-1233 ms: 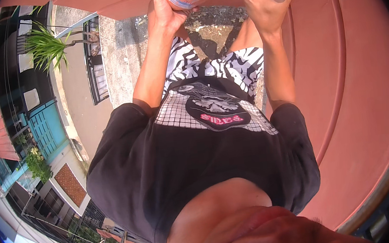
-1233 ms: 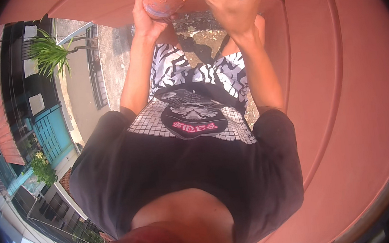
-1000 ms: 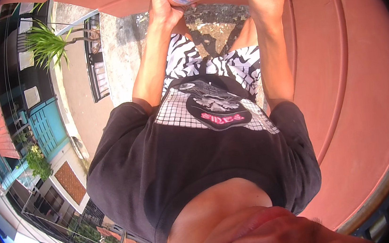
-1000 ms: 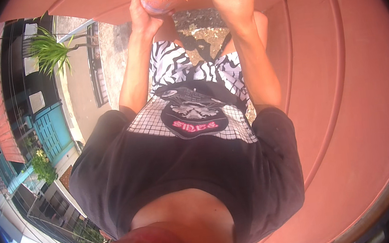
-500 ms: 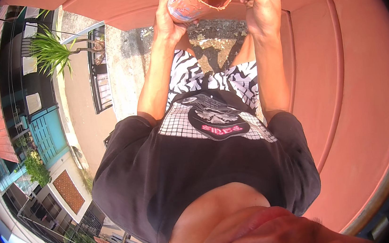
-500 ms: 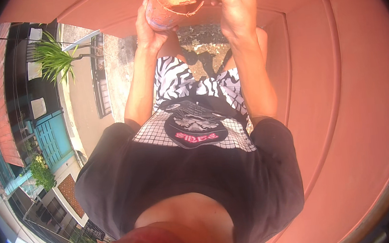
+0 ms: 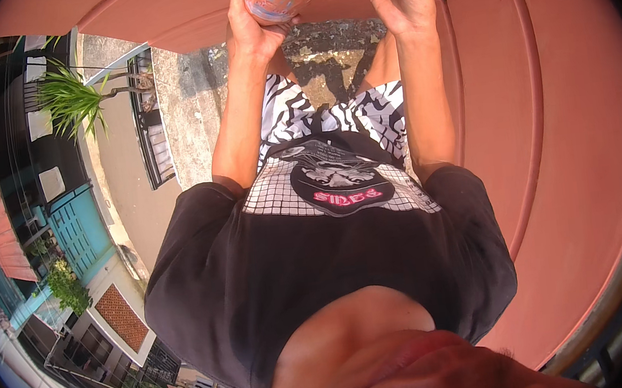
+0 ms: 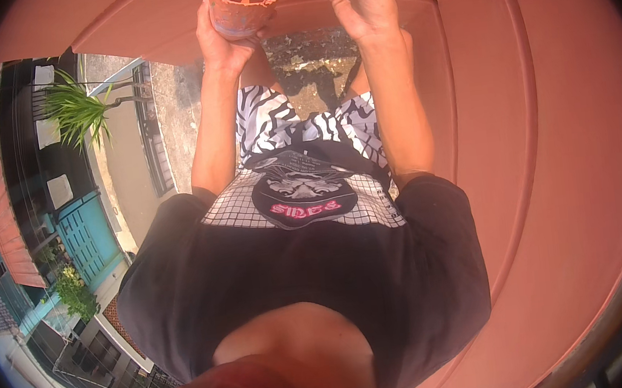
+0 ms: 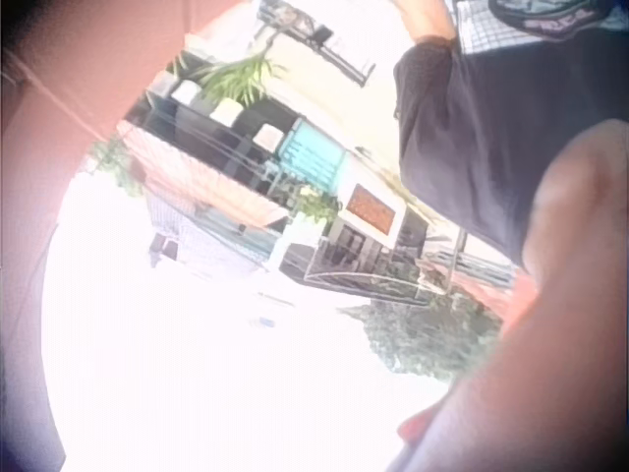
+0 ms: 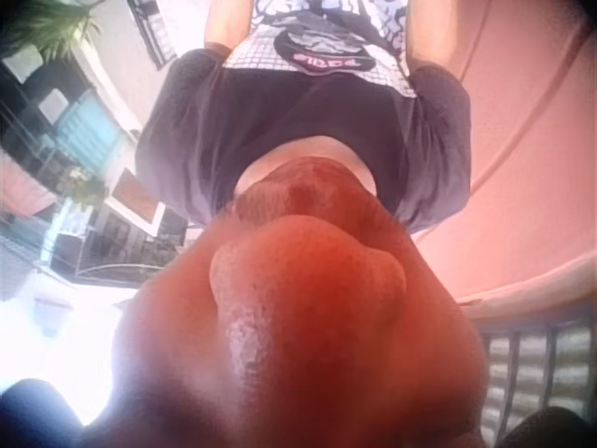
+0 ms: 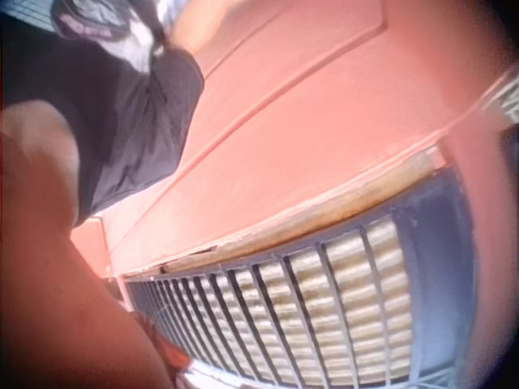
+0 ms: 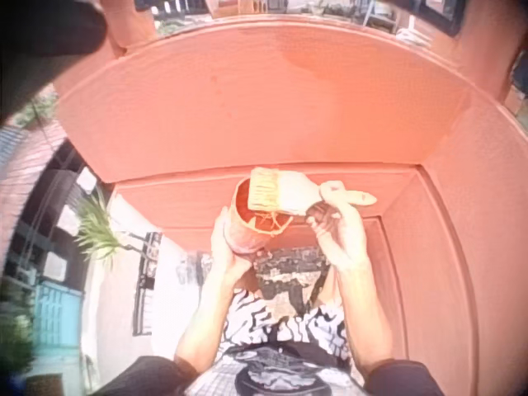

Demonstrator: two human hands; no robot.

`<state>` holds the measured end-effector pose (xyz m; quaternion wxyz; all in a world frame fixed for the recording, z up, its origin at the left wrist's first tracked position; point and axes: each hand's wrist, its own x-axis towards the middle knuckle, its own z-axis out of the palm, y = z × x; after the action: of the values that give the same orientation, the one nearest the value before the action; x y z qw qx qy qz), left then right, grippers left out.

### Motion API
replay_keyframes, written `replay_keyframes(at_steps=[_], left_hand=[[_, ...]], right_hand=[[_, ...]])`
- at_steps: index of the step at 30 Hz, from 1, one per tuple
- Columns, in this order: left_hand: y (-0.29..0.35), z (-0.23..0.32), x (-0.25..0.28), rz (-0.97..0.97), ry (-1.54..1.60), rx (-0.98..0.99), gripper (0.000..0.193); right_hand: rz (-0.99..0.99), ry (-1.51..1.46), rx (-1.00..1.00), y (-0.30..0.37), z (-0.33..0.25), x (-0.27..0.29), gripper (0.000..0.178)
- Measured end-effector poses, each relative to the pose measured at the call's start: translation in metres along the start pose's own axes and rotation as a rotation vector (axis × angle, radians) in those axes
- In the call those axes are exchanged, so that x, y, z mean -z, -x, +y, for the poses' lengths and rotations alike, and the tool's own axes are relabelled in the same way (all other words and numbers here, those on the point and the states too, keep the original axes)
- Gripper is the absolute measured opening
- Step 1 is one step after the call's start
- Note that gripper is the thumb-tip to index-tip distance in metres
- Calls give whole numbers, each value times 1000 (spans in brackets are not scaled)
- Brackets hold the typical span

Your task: The person paints a reddish-pink metal structure using a paintbrush and a small container of paint. They repeatedly dip the brush into the container and apply paint to the curved surface, working methodically along the edges and panels.

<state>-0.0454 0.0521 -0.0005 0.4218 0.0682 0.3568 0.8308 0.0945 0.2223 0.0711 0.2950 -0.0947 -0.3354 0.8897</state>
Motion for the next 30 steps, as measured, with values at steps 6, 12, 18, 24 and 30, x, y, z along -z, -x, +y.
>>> replay_keyframes(at_steps=[6,12,18,24,30], left_hand=[[-2,-13,4,16,66,2,58],[-5,-16,-6,-35,81,55,59],[-16,-20,4,-47,112,137,62],[-20,-25,18,-24,150,92,63],[-22,-20,25,-16,227,109,63]], right_hand=[[-48,154,-3,1,1,25,7],[-114,222,37,-4,-8,33,8],[-42,25,75,-14,-12,39,16],[-143,-71,60,-26,-6,52,20],[-71,-184,66,-44,-14,47,19]])
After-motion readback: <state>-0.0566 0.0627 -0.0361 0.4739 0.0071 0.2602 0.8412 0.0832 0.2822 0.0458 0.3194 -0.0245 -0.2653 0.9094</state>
